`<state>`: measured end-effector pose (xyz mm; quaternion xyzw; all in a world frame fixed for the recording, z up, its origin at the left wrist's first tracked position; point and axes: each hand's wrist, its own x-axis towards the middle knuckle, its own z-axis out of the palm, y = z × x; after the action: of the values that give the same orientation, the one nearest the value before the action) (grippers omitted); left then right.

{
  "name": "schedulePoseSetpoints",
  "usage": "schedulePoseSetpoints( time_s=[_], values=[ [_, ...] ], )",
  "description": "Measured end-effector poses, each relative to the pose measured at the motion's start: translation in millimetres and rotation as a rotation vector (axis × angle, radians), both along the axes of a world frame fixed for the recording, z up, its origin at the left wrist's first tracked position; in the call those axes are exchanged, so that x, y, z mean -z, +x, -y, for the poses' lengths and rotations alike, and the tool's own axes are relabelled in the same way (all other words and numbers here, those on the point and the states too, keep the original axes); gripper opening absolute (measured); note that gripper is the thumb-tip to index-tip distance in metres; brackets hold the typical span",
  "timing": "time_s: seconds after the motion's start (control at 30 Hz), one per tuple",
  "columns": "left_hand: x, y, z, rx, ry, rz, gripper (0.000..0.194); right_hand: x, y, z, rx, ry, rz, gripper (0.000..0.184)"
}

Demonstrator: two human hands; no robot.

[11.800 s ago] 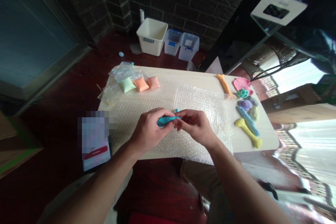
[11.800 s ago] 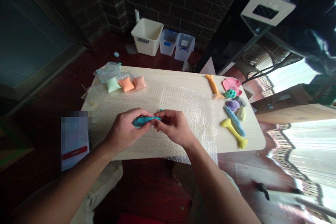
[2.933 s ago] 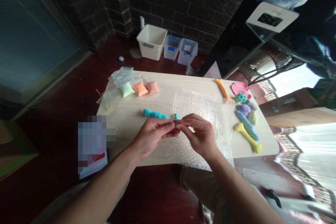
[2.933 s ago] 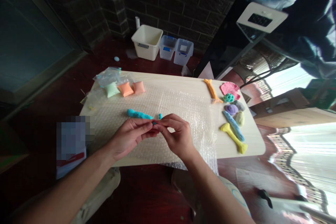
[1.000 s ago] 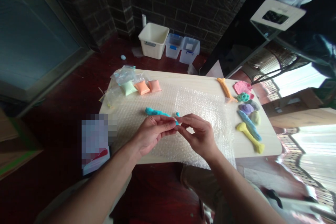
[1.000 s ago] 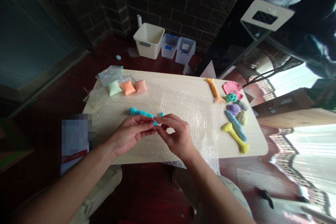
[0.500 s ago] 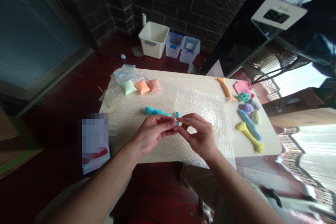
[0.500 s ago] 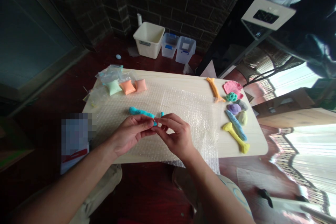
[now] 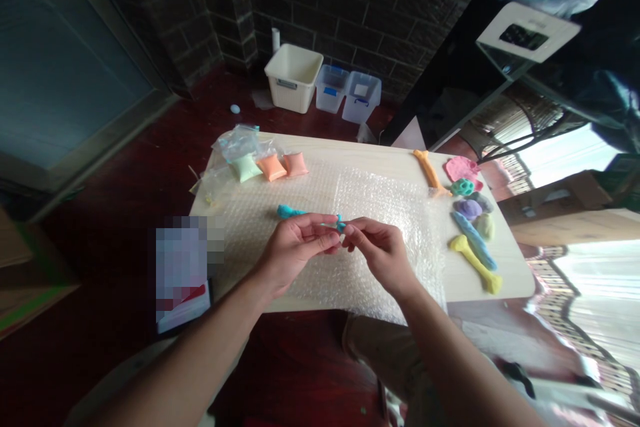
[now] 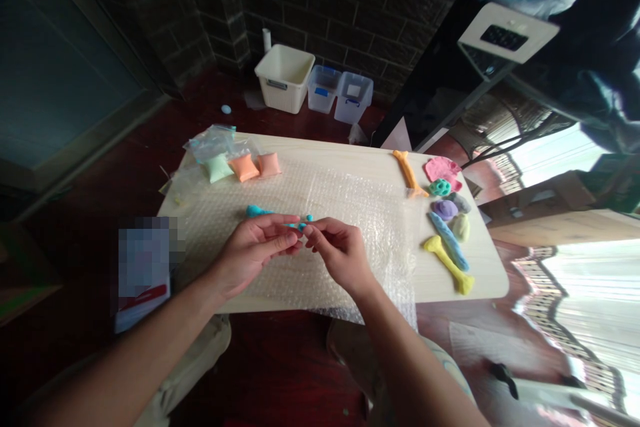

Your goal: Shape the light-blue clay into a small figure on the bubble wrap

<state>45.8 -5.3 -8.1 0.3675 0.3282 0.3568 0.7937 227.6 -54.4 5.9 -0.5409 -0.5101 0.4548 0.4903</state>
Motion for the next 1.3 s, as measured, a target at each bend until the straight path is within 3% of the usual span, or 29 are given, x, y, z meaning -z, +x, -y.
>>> schedulePoseSetpoints(
  time_s=[0.13,0.3,0.4,0.47,0.63,0.77,0.9,1.03,1.13,1.3],
  values=[
    [6.5,1.9,0.6,0.012,0.169,-0.127,0.026,0.2,3.9,-1.1,-0.077,-0.005,0.14,0.039],
    [7.1,0.2,2.6,0.04,0.024,-0.145,0.031,9.1,20.3,-7.4,0.225,-0.016,0.202,0.037],
    [7.7,-0.8,7.6,0.133,-0.059,-0.168,0.033,14.7,30.3,-10.8,0.293,-0.016,0.284,0.036],
    [10.3,-0.2,10.9,0.134,-0.026,-0.233,0.031,17.8,33.0,-11.6,0.253,0.004,0.387,0.034],
    [20.2,3.5,10.4,0.055,0.126,-0.386,0.027,27.2,27.9,-16.2,-0.083,0.25,0.71,0.044],
    [25.0,5.3,5.1,0.018,0.128,-0.394,0.026,32.5,22.4,-23.7,-0.163,0.328,0.838,0.033],
    [26.0,5.5,2.6,-0.016,0.083,-0.337,0.026,29.7,21.9,-23.7,-0.106,0.288,0.765,0.03],
    [24.0,5.5,2.3,-0.027,0.075,-0.271,0.029,20.7,23.3,-17.3,-0.045,0.181,0.433,0.024],
    [20.0,6.3,2.4,-0.013,0.105,-0.236,0.029,14.1,22.4,-14.1,-0.089,0.094,0.159,0.022],
    [14.8,6.5,2.0,-0.029,0.188,-0.264,0.025,11.6,20.1,-13.2,-0.156,0.065,0.075,0.023]
  ],
)
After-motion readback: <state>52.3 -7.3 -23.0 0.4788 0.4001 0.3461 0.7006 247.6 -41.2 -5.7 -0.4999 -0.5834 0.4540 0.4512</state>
